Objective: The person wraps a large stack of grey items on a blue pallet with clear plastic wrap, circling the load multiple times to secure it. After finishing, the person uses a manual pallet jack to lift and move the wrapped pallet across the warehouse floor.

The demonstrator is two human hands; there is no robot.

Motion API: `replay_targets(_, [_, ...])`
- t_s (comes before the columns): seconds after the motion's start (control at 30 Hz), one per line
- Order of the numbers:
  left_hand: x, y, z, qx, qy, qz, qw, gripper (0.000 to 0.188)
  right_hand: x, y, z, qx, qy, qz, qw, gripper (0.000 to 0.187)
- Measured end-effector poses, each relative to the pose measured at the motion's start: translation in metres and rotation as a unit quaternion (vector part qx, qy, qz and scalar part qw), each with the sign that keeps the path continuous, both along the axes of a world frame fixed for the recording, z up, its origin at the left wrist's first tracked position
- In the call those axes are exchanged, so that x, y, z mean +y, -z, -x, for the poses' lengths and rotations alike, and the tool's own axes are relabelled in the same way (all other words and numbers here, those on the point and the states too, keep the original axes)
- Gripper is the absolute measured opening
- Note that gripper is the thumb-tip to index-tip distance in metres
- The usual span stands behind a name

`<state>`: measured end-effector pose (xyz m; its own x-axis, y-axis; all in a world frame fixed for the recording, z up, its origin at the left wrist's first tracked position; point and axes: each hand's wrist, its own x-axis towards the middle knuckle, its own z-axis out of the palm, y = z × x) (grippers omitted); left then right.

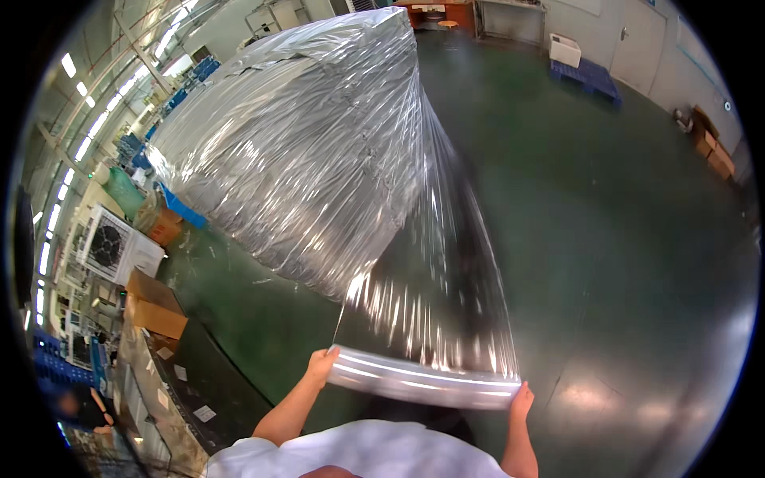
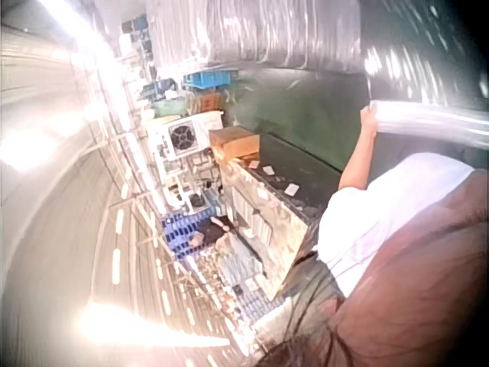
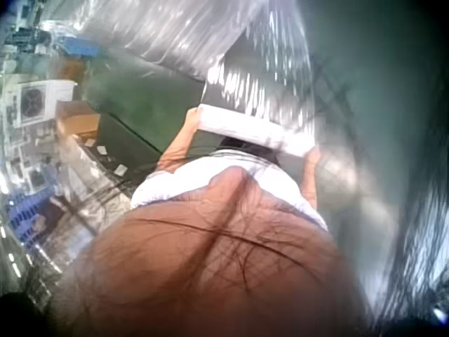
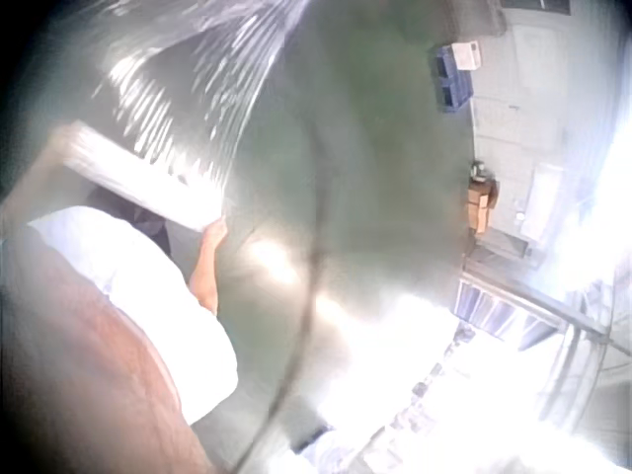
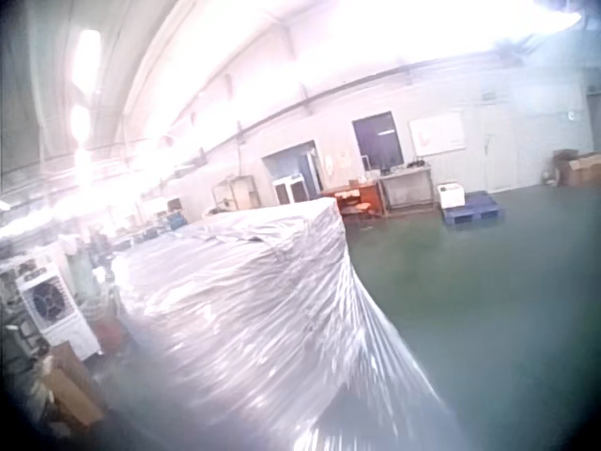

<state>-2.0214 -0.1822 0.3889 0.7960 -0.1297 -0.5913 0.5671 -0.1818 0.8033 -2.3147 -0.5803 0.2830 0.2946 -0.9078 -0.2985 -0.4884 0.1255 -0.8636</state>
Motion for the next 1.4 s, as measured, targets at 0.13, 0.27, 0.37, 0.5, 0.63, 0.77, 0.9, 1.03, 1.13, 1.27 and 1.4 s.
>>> replay_targets(0.13, [0.085,0.1,0.048,0.087,-0.058,-0.001,0.995,0.042,0.062,-0.076,0.028,0.052,-0.037,0.123,0.99,0.036])
replay_targets(0.27, [0.101,0.163,0.074,0.168,-0.09,0.053,0.98,0.049,0.156,-0.232,-0.036,0.055,-0.076,0.299,0.95,0.034])
replay_targets(0.37, [0.136,0.233,0.118,0.257,-0.132,0.253,0.923,0.048,0.282,-0.298,-0.087,0.106,-0.149,0.417,0.89,0.028])
replay_targets(0.5, [0.247,0.291,0.146,0.34,-0.176,0.472,0.794,0.04,0.449,-0.329,-0.178,0.164,-0.329,0.496,0.787,0.025])
replay_targets(0.63, [0.362,0.249,0.134,0.292,-0.229,0.505,0.78,0.046,0.589,-0.335,-0.268,0.132,-0.434,0.507,0.733,0.028])
replay_targets(0.77, [0.461,0.237,0.104,0.268,-0.308,0.504,0.761,0.045,0.71,-0.34,-0.354,0.1,-0.506,0.502,0.694,0.03])
replay_targets(0.9, [0.569,0.121,0.002,0.018,-0.13,0.341,0.931,0.045,0.776,-0.341,-0.442,0.106,-0.486,0.489,0.717,0.03])
replay_targets(1.03, [0.637,0.153,-0.12,0.075,-0.148,0.364,0.916,0.043,0.827,-0.334,-0.553,0.154,-0.455,0.475,0.737,0.032])
replay_targets(1.13, [0.694,0.224,-0.217,0.295,-0.276,0.512,0.758,0.046,0.866,-0.353,-0.653,0.17,-0.48,0.365,0.779,0.03])
replay_targets(1.27, [0.802,0.191,-0.398,0.322,-0.241,0.571,0.716,0.077,0.918,-0.392,-0.773,0.117,-0.42,0.035,0.899,0.029])
replay_targets(1.4, [0.892,0.184,-0.571,0.318,-0.144,0.551,0.758,0.046,0.974,-0.422,-0.864,0.015,-0.38,-0.011,0.925,0.019])
